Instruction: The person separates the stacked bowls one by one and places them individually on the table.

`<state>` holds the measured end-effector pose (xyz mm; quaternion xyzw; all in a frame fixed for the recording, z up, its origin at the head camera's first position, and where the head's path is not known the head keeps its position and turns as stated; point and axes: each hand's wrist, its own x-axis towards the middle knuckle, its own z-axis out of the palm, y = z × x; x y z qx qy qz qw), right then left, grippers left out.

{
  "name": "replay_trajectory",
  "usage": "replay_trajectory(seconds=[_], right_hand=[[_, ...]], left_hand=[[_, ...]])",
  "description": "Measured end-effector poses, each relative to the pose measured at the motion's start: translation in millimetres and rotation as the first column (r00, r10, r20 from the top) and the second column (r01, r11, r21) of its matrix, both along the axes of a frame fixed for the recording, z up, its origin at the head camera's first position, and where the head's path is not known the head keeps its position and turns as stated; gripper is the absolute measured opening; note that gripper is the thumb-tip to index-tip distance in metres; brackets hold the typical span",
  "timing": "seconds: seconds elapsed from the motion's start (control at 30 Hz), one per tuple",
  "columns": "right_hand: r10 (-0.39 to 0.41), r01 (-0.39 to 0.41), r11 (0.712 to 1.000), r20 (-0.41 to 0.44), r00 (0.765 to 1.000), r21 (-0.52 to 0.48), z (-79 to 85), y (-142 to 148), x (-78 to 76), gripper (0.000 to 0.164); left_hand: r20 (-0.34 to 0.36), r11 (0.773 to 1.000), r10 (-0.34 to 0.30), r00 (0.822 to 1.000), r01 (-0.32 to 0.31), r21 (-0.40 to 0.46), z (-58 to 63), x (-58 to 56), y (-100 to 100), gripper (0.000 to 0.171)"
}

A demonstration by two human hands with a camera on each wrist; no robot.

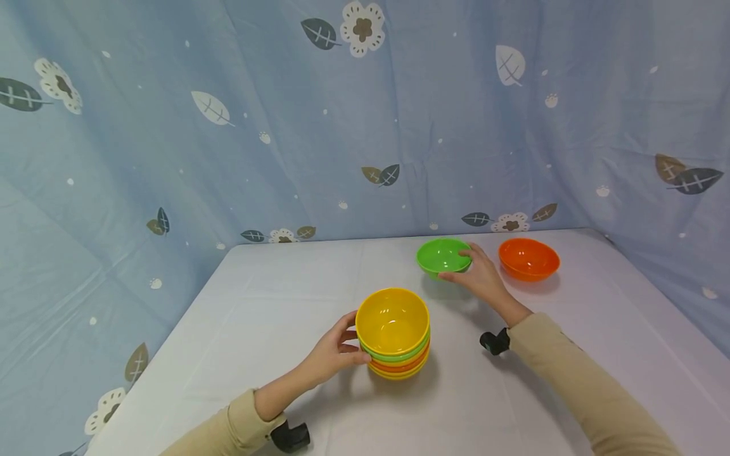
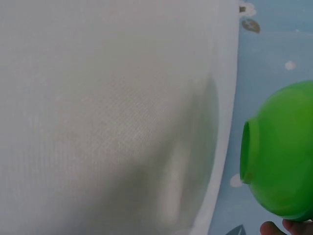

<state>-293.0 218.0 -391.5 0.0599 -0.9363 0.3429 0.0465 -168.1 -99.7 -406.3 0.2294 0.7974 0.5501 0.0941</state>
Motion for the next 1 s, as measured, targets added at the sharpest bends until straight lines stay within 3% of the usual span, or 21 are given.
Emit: replay_trajectory(seconds=[0.07, 0.23, 0.6, 1.0], right_hand=[[-0.009, 0.008, 1.000, 0.010, 1.000, 0.025, -2.5, -0.6, -3.4, 0.092], [-0.025, 0.024, 0.998, 0.015, 1.000, 0.058, -8.1, -1.8, -10.1, 0.093], [-0.025, 0.024, 1.000, 0.022, 0.999, 0.018, -18.1, -3.7, -19.6, 0.089], [0.071, -0.073, 0.997, 0.066, 0.995, 0.030, -29.9, 1.6, -25.6, 0.092]], left_hand=[[-0.017, 1.000, -0.003, 1.000, 0.003, -0.005, -0.6, -0.2, -0.5, 0.077], [0.029, 1.000, 0.002, 1.000, -0.003, 0.009, 1.4, 0.1, -0.8, 0.077], [0.058, 1.000, 0.018, 0.998, -0.019, 0.011, 0.7, -0.2, 0.4, 0.079], [0.054, 1.000, 0.012, 0.998, -0.014, 0.020, 2.4, 1.1, 1.0, 0.077]])
